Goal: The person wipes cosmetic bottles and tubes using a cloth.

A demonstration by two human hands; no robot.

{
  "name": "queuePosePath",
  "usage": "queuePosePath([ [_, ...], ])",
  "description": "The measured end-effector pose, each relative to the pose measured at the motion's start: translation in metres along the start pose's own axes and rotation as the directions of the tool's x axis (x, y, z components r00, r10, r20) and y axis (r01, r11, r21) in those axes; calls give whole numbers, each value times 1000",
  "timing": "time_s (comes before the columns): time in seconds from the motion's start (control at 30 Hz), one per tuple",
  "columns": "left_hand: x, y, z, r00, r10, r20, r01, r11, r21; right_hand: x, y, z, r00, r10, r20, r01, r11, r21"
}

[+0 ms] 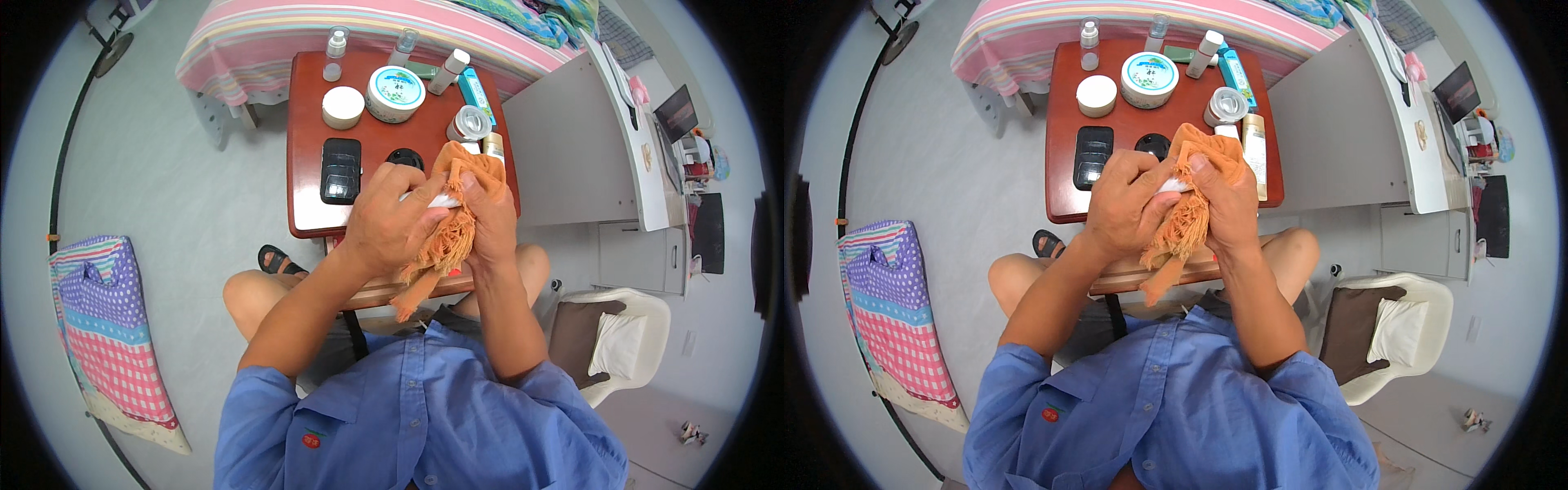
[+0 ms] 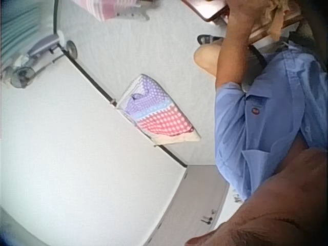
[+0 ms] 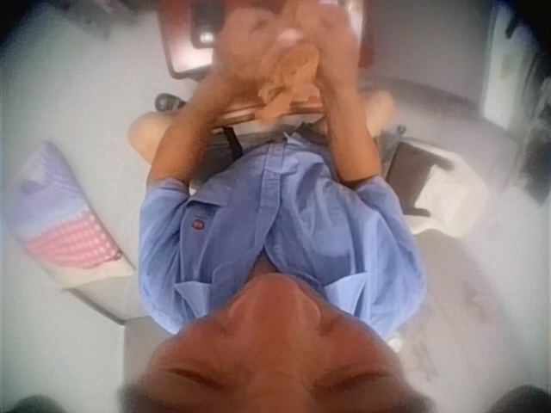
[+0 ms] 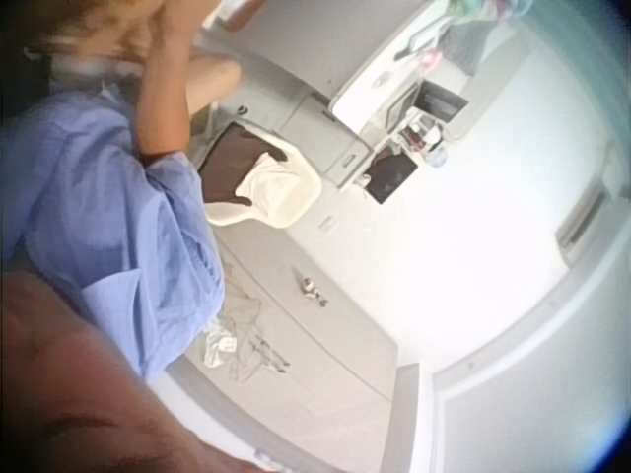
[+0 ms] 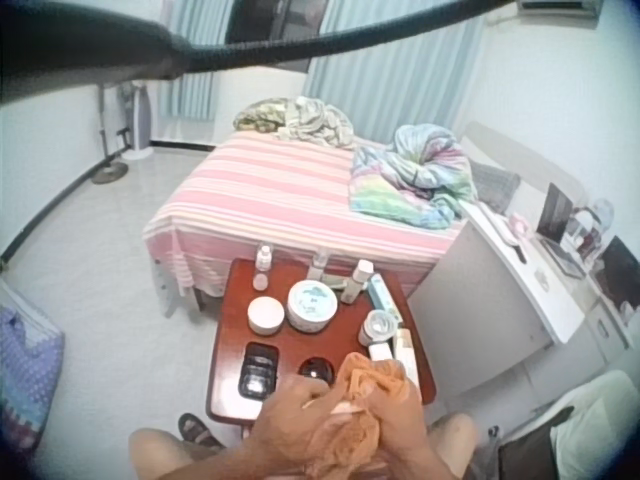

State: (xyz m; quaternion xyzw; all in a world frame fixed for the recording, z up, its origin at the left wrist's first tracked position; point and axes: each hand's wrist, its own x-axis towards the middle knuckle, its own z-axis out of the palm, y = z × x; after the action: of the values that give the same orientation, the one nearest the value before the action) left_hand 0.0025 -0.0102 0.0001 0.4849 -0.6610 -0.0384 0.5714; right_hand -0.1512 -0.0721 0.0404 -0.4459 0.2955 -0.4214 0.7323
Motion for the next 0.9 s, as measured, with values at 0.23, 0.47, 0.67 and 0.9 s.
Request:
queuePosePath([
  [0.23, -5, 3, 15, 736, -672, 81, 530, 499, -686, -18, 42, 26, 930, -356, -87, 285, 851, -441],
  [0.47, -5, -14, 6, 539, -793, 284, 445, -18, -895, -24, 47, 18, 835, -411, 366, 528, 409, -744],
  [0.67, -11, 2, 21, 522, -804, 284, 418, -48, -907, 5, 37, 28, 914, -406, -13, 334, 769, -545],
  [0.9, -6, -8, 13, 471, -864, 176, 382, 20, -924, -20, 62, 20, 847, -475, 239, 487, 514, -706],
])
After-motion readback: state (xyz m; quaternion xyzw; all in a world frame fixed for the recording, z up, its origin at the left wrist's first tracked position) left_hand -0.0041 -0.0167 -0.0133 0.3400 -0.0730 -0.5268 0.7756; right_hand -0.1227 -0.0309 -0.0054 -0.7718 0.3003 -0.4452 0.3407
